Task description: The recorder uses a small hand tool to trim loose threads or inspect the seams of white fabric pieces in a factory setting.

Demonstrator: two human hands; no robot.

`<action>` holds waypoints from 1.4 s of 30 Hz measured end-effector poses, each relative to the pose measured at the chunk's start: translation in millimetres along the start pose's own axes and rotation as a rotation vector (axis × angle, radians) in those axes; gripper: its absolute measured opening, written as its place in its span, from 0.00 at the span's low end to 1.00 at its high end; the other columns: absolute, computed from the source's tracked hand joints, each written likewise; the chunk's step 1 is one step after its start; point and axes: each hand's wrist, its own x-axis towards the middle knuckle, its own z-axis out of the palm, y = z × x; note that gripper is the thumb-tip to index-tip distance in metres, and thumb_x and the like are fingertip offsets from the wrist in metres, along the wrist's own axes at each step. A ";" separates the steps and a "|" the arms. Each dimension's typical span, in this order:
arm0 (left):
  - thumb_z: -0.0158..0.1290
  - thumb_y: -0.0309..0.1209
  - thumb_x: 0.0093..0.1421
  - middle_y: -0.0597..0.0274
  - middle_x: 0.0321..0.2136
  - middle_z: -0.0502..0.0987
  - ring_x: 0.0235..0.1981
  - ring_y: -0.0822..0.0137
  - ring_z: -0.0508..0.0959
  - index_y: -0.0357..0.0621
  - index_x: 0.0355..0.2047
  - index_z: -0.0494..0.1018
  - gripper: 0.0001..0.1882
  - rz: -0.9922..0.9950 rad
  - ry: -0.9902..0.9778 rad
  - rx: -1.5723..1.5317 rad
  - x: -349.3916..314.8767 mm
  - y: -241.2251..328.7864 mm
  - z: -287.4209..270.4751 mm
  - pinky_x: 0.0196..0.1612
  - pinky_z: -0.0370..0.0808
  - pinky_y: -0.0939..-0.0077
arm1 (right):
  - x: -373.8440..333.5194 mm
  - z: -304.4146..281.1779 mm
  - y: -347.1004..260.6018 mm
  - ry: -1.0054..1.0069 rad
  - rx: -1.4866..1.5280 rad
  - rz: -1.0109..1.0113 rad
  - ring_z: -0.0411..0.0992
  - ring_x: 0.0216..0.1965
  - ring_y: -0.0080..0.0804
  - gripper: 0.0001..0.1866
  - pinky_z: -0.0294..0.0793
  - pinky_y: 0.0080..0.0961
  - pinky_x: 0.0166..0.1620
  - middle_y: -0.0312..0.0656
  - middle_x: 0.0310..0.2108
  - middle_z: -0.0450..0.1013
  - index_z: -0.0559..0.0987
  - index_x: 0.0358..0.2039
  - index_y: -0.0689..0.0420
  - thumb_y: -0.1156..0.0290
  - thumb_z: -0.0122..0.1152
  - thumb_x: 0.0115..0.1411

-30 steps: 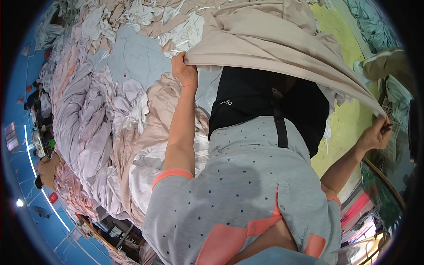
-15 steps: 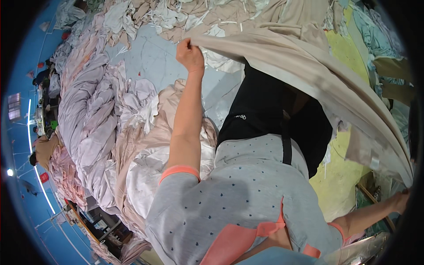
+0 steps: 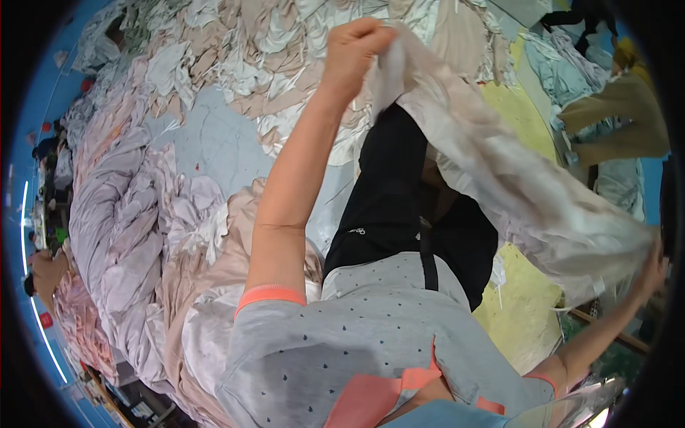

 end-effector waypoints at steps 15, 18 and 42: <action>0.57 0.24 0.54 0.76 0.17 0.68 0.19 0.81 0.65 0.38 0.26 0.74 0.03 -0.258 -0.716 0.220 -27.6 -32.8 99.8 0.23 0.62 0.82 | -170.4 269.7 -293.1 -0.447 0.928 -0.006 0.57 0.22 0.12 0.01 0.59 0.16 0.25 0.28 0.18 0.64 0.77 0.29 0.62 0.80 0.57 0.56; 0.57 0.22 0.53 0.75 0.21 0.71 0.20 0.80 0.68 0.38 0.29 0.75 0.03 -0.396 -0.820 0.246 -25.2 -72.6 91.1 0.25 0.66 0.83 | -150.0 265.4 -282.5 -0.421 0.906 0.001 0.56 0.22 0.12 0.03 0.57 0.17 0.24 0.29 0.17 0.60 0.75 0.26 0.62 0.79 0.57 0.57; 0.56 0.22 0.54 0.67 0.20 0.75 0.24 0.78 0.71 0.34 0.33 0.77 0.06 -0.280 -0.794 0.260 -52.8 -81.1 102.4 0.28 0.67 0.80 | -63.6 175.7 -254.6 -0.125 0.947 0.001 0.66 0.28 0.14 0.07 0.64 0.13 0.31 0.30 0.28 0.72 0.76 0.35 0.62 0.71 0.58 0.62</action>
